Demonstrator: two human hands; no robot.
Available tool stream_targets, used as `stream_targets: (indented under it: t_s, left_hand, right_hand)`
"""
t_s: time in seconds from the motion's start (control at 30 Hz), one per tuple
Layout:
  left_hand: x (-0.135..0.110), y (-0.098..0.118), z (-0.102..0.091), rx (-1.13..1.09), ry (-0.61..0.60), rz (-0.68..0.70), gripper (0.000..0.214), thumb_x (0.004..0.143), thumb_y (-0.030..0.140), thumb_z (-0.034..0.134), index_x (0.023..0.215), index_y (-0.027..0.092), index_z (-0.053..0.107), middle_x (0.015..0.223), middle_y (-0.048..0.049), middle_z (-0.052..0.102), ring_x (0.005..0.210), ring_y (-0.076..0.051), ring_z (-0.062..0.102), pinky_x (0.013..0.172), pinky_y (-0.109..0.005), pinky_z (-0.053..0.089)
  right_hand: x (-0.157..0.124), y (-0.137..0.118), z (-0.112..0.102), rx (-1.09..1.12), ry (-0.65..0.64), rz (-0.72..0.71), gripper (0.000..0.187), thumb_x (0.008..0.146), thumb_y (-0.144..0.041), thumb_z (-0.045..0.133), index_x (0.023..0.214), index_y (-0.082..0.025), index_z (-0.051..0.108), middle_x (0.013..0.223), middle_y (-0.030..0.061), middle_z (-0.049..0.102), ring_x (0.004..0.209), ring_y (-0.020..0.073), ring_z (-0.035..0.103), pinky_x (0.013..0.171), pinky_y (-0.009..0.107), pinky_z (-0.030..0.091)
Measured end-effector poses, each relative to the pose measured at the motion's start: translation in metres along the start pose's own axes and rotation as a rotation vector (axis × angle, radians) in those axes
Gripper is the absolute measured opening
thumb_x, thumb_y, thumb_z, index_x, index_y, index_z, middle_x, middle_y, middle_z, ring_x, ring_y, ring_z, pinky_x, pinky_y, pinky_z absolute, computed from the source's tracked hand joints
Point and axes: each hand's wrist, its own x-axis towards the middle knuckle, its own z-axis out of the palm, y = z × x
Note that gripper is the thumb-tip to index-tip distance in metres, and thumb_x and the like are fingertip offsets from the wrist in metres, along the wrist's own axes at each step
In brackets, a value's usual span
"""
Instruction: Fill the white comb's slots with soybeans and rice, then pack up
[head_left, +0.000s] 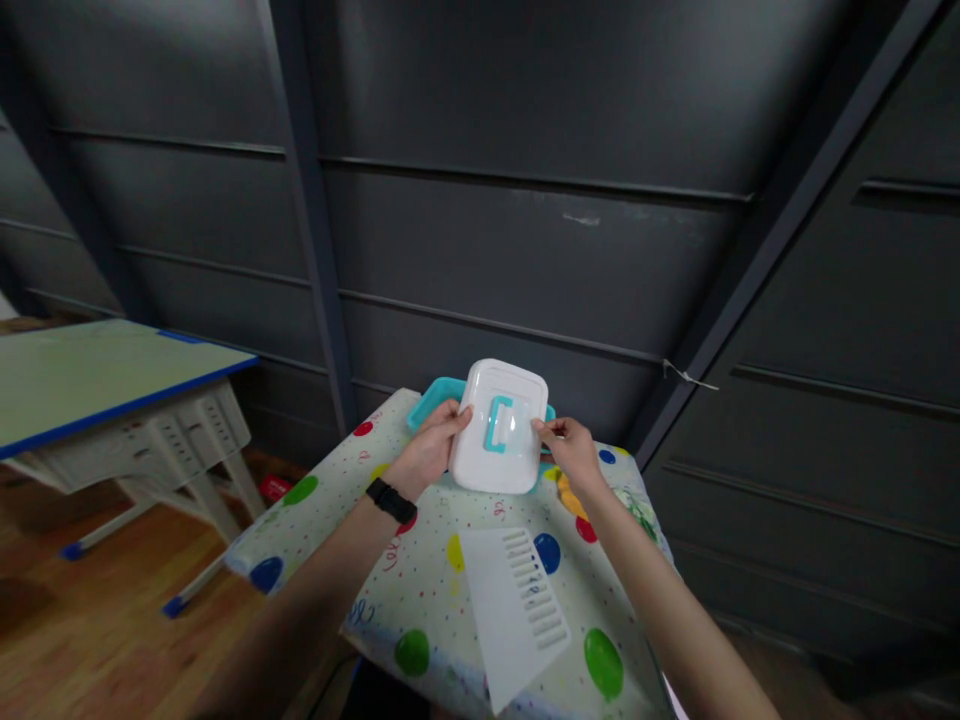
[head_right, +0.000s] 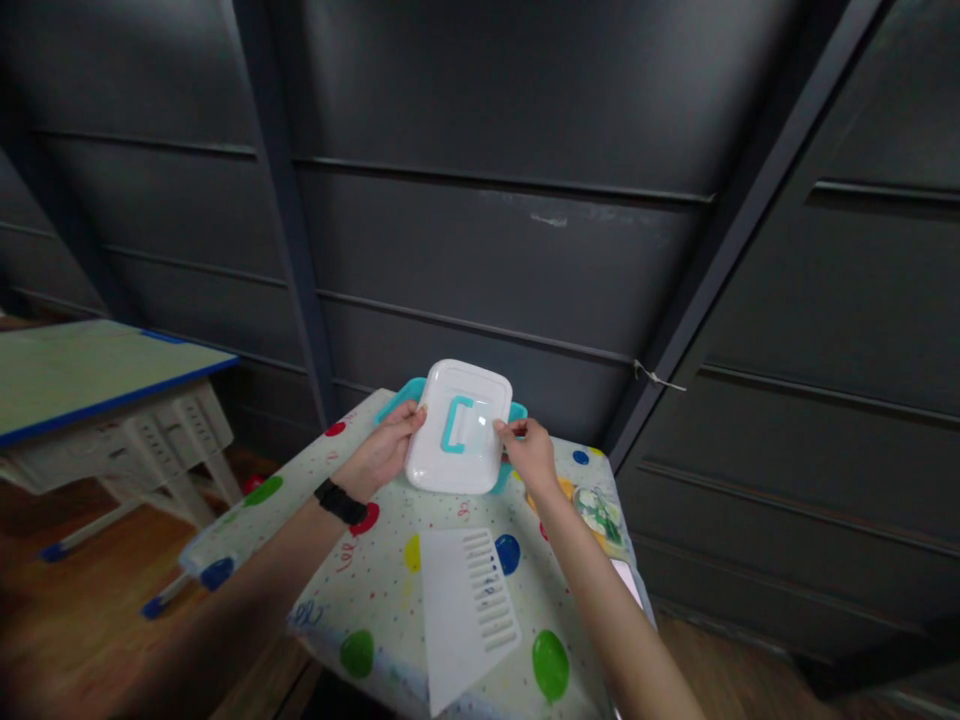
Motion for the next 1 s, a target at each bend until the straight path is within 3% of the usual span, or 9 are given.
stream_targets:
  t_s: [0.17,0.37,0.47,0.53,0.7,0.83,1.0]
  left_hand:
    - [-0.008,0.005,0.011,0.073,-0.022,0.037,0.049,0.069,0.048,0.106,0.077,0.022,0.065,0.079,0.0039,0.068,0.071,-0.013,0.062,0.068,-0.026,0.054]
    - [-0.012,0.005,0.011,0.128,-0.002,0.041,0.049,0.071,0.054,0.104,0.081,0.022,0.069,0.081,0.0029,0.072,0.072,-0.014,0.063,0.068,-0.027,0.054]
    - [-0.008,0.002,0.011,0.109,0.039,0.022,0.051,0.082,0.069,0.091,0.102,0.024,0.075,0.095,-0.0014,0.081,0.085,-0.021,0.073,0.079,-0.035,0.062]
    - [-0.006,0.001,0.013,0.061,0.046,-0.01,0.055,0.089,0.073,0.082,0.116,0.025,0.077,0.109,-0.007,0.086,0.102,-0.029,0.079,0.092,-0.045,0.065]
    - [-0.009,0.007,0.021,-0.055,0.015,-0.102,0.05,0.094,0.063,0.08,0.121,0.02,0.08,0.123,-0.0142,0.088,0.131,-0.042,0.076,0.112,-0.058,0.061]
    - [-0.013,0.015,0.025,-0.086,-0.046,-0.264,0.057,0.097,0.067,0.07,0.119,0.016,0.082,0.125,-0.018,0.087,0.136,-0.046,0.073,0.115,-0.065,0.058]
    - [-0.014,0.018,0.026,-0.046,-0.043,-0.289,0.062,0.098,0.074,0.062,0.117,0.02,0.083,0.119,-0.0155,0.089,0.13,-0.046,0.075,0.112,-0.067,0.059]
  right_hand:
    - [0.001,-0.003,0.005,0.14,-0.045,0.067,0.06,0.058,-0.074,0.094,0.073,-0.025,0.062,0.076,0.0041,0.07,0.073,0.0243,0.069,0.061,0.038,0.064]
    - [-0.003,-0.008,0.004,0.311,-0.11,0.191,0.058,0.055,-0.061,0.103,0.074,-0.024,0.062,0.079,0.0047,0.074,0.075,0.0228,0.07,0.063,0.035,0.062]
    - [-0.007,-0.011,0.004,0.354,-0.165,0.214,0.064,0.052,-0.064,0.105,0.074,-0.024,0.06,0.08,0.0029,0.074,0.078,0.0221,0.07,0.068,0.036,0.063]
    - [-0.01,-0.013,0.006,0.379,-0.17,0.201,0.068,0.049,-0.066,0.106,0.074,-0.025,0.058,0.078,0.0006,0.071,0.076,0.0209,0.068,0.07,0.036,0.062]
    - [-0.013,-0.017,0.007,0.363,-0.148,0.101,0.071,0.047,-0.067,0.106,0.072,-0.025,0.054,0.071,-0.0038,0.063,0.071,0.0176,0.061,0.07,0.034,0.058]
    - [-0.012,-0.018,0.007,0.361,-0.171,0.062,0.07,0.048,-0.066,0.106,0.077,-0.026,0.057,0.073,-0.0042,0.063,0.071,0.0181,0.061,0.071,0.035,0.058]
    - [-0.012,-0.016,0.009,0.399,-0.167,-0.011,0.065,0.054,-0.067,0.103,0.085,-0.025,0.063,0.078,-0.0018,0.068,0.071,0.0178,0.062,0.071,0.033,0.054]
